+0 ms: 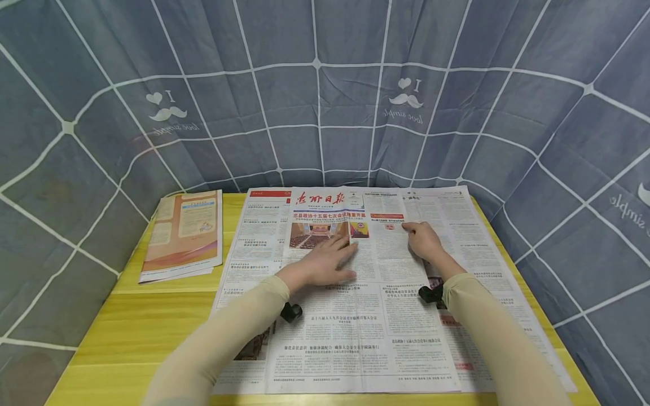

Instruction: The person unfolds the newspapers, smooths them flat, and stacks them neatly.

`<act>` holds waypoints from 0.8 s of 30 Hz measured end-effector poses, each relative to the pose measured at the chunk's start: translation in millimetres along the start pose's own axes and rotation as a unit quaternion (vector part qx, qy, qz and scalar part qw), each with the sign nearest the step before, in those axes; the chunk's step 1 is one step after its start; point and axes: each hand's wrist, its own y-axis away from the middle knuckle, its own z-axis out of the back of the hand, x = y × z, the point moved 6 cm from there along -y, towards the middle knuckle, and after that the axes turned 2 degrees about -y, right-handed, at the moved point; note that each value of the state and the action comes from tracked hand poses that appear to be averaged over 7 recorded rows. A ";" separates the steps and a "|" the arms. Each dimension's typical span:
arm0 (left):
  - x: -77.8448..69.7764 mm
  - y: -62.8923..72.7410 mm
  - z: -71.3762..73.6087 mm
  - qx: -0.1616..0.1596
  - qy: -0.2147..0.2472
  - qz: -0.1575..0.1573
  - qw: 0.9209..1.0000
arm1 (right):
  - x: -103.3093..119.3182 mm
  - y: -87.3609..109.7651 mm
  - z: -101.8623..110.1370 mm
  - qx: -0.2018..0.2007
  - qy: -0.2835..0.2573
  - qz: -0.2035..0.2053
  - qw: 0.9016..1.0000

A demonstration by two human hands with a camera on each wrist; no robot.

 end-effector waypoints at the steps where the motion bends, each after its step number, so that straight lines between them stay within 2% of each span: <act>1: -6.5 -0.8 -4.0 0.009 -0.001 -0.008 1.000 | 0.1 0.1 0.0 0.001 -0.003 -0.001 1.000; 4: -19.6 -2.9 -13.8 0.025 -0.013 -0.016 0.999 | -1.0 0.2 0.4 0.006 -0.019 -0.004 1.000; 8: -24.7 -4.9 -22.5 0.039 -0.031 -0.005 0.999 | -6.7 1.5 3.0 0.011 -0.079 -0.018 0.997; 15: -21.5 -7.9 -30.5 0.052 -0.044 0.011 0.998 | -21.9 15.5 8.7 0.022 -0.180 -0.072 0.981; 20: -22.8 -8.1 -30.8 0.053 -0.053 0.015 0.997 | -19.6 34.2 10.7 0.034 -0.237 -0.082 0.968; 24: -23.4 -8.1 -30.8 0.054 -0.065 0.020 0.996 | -14.9 47.5 11.9 0.043 -0.275 -0.071 0.958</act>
